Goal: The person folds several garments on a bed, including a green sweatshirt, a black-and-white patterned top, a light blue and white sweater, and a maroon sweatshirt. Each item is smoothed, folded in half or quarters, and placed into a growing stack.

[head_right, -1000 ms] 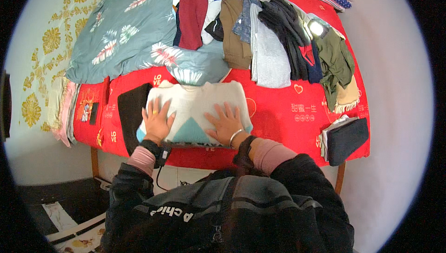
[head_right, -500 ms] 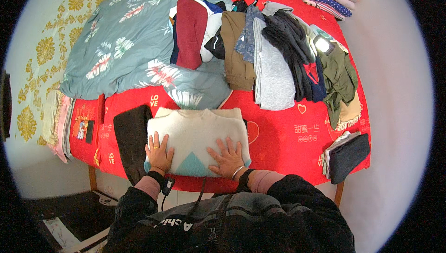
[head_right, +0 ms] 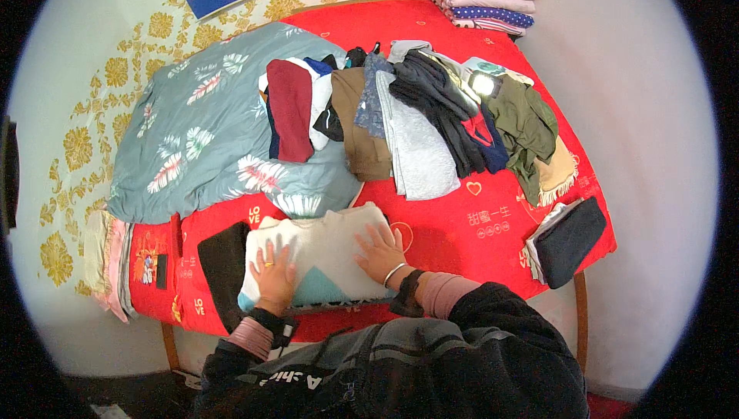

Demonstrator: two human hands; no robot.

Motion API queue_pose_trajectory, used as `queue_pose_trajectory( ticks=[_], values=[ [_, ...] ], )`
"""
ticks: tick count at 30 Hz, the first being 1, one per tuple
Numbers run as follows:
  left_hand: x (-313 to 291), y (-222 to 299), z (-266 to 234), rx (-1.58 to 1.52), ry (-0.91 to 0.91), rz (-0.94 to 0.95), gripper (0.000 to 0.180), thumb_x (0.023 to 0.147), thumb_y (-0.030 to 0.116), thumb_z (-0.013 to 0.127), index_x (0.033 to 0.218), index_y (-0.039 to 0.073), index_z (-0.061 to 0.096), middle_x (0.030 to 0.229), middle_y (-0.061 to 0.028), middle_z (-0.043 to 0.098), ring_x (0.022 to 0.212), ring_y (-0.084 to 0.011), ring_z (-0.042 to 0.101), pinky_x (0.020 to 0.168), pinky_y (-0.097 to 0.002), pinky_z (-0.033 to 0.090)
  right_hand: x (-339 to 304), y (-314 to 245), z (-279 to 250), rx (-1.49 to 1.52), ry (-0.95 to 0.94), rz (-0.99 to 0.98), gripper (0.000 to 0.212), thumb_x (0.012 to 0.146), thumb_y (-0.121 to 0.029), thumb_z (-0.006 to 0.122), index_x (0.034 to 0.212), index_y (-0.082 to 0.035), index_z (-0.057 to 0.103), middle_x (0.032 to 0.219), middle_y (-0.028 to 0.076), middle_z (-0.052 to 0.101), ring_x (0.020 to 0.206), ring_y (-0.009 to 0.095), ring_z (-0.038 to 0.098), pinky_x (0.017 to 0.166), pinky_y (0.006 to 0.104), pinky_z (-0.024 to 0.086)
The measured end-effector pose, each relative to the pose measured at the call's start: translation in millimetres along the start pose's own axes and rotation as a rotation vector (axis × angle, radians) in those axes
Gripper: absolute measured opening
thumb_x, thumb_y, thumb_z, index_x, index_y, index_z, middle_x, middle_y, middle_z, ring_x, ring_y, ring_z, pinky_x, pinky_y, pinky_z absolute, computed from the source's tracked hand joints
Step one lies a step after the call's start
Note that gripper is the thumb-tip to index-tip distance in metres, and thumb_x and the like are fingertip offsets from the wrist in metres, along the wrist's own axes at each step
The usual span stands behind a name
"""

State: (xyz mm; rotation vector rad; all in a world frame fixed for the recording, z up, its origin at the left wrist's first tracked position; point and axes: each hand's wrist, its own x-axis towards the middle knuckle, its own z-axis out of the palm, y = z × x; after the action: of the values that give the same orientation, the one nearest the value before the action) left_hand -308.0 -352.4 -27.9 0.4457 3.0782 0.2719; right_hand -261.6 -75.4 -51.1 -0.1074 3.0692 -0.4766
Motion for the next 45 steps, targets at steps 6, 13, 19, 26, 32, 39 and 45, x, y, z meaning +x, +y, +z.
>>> queue_pose_trajectory(
  ticks=[6,13,19,26,32,39,45],
  values=[
    [-25.2,28.7,27.5,-0.075,-0.11,0.035,0.056,0.084,0.052,0.046,0.129,0.019,0.051,0.139,-0.0162,0.04,0.13,-0.0426,0.03,0.102,-0.0657,0.016,-20.4,5.2,19.0,-0.01,-0.035,0.065,0.062,0.087,-0.051,0.046,0.139,-0.019,0.039,0.149,0.012,0.023,0.136,0.039,0.019,0.102,0.064,0.019],
    [-25.4,22.6,43.6,-0.07,-0.051,0.073,0.056,0.085,0.052,0.045,0.129,0.019,0.051,0.14,-0.0151,0.04,0.13,-0.0395,0.032,0.104,-0.0627,0.016,-26.2,8.9,37.0,0.025,-0.001,0.06,0.063,0.086,-0.052,0.045,0.139,-0.019,0.039,0.15,0.011,0.021,0.137,0.038,0.017,0.104,0.0626,0.018],
    [-10.4,29.0,13.5,-0.017,-0.134,0.156,0.05,0.089,0.049,0.041,0.121,0.014,0.056,0.128,-0.0138,0.052,0.121,-0.0356,0.043,0.102,-0.0587,0.023,-9.4,-2.9,9.5,-0.022,0.057,-0.115,0.067,0.083,-0.051,0.053,0.14,-0.021,0.037,0.147,0.014,0.026,0.135,0.04,0.022,0.1,0.0663,0.023],
    [115.1,19.8,9.1,-0.247,-0.037,0.28,0.04,0.082,0.032,0.06,0.112,0.005,0.06,0.111,-0.021,0.059,0.105,-0.037,0.055,0.093,-0.0441,0.042,7.6,-36.0,2.8,0.044,-0.302,-0.639,0.078,0.076,-0.061,0.059,0.142,-0.029,0.032,0.146,0.012,0.03,0.132,0.038,0.029,0.1,0.0618,0.024],
    [253.7,7.0,68.1,-0.271,0.031,0.011,0.054,0.076,0.03,0.065,0.127,0.013,0.053,0.132,-0.0333,0.04,0.12,-0.0461,0.043,0.102,-0.0437,0.036,12.1,-25.1,20.9,0.049,-0.344,-0.637,0.087,0.07,-0.058,0.067,0.143,-0.032,0.029,0.147,0.011,0.028,0.133,0.039,0.027,0.102,0.0626,0.024],
    [358.6,3.2,121.1,-0.127,-0.172,-0.165,0.054,0.083,0.044,0.056,0.134,0.029,0.046,0.14,-0.0283,0.034,0.132,-0.0443,0.028,0.104,-0.0505,0.032,21.9,-12.4,33.6,0.196,-0.371,-0.623,0.075,0.078,-0.062,0.056,0.142,-0.032,0.032,0.149,0.013,0.025,0.136,0.038,0.024,0.102,0.0637,0.02],
    [378.3,4.4,126.1,-0.531,0.107,-0.159,0.039,0.073,0.013,0.059,0.111,0.009,0.063,0.108,-0.0232,0.061,0.098,-0.0347,0.059,0.087,-0.0374,0.046,24.6,-8.2,37.0,0.235,-0.409,-0.62,0.077,0.075,-0.059,0.062,0.141,-0.031,0.033,0.148,0.011,0.027,0.136,0.037,0.024,0.102,0.0631,0.02]
  ],
)
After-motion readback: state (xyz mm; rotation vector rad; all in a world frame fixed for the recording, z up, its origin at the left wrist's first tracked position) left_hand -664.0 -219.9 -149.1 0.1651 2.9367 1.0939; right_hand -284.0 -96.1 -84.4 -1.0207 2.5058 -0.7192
